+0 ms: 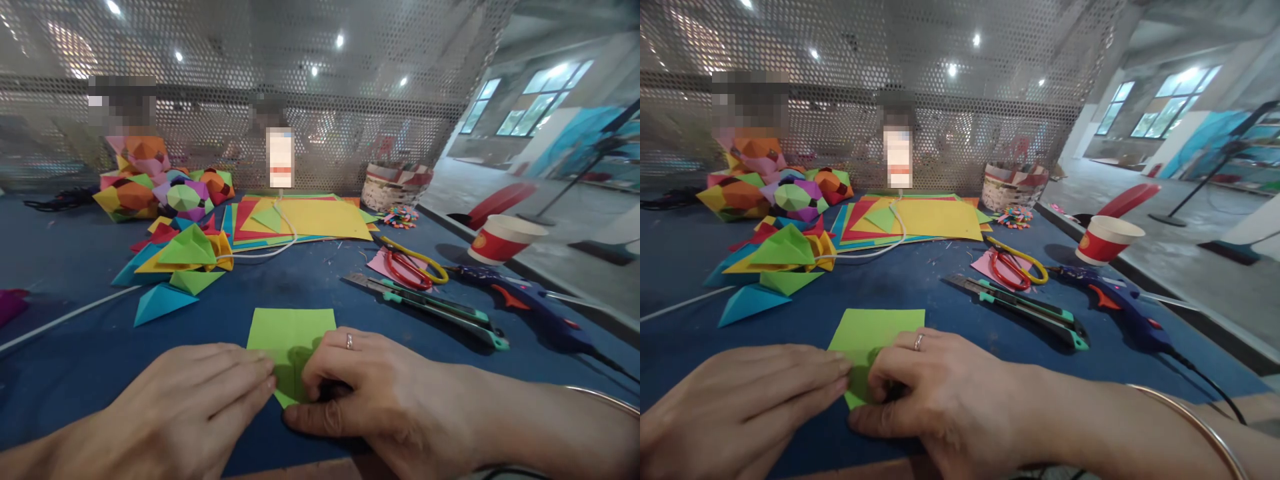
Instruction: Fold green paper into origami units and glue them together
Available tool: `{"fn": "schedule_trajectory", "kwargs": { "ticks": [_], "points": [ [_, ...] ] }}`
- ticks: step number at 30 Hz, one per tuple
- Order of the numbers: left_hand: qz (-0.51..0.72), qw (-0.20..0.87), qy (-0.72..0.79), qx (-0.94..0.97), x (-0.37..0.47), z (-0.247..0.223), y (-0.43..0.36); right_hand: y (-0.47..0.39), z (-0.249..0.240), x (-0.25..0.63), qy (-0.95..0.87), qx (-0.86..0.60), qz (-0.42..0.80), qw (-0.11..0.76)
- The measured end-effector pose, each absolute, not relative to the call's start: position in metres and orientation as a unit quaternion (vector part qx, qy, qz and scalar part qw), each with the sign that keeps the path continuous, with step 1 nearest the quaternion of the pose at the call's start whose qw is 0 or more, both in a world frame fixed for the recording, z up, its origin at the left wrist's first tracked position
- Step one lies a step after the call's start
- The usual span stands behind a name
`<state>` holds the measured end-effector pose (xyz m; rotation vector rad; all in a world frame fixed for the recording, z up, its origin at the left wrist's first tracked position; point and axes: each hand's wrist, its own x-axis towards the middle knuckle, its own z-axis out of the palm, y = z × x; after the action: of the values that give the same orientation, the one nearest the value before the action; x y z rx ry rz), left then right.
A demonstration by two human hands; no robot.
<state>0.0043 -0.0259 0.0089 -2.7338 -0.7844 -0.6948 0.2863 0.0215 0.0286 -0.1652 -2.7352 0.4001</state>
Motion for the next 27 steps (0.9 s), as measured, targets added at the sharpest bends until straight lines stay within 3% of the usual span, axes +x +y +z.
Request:
{"fn": "schedule_trajectory", "kwargs": {
  "ticks": [8, 14, 19, 27],
  "points": [
    [-0.237, 0.241, -0.280, -0.898, 0.007, 0.004, -0.030, 0.021, 0.030, 0.287, -0.973, -0.059, 0.131, 0.182],
    [-0.281, 0.230, -0.302, -0.881, 0.015, 0.016, -0.024, 0.021, 0.033, 0.286, -0.969, -0.058, 0.133, 0.198],
    [-0.319, 0.243, -0.222, -0.888, 0.020, 0.010, -0.022, 0.032, 0.028, 0.287, -0.906, -0.233, 0.123, 0.332],
    [-0.255, 0.152, -0.148, -0.943, 0.026, 0.020, -0.015, 0.047, 0.025, 0.284, -0.850, -0.393, 0.218, 0.275]
  ]
}}
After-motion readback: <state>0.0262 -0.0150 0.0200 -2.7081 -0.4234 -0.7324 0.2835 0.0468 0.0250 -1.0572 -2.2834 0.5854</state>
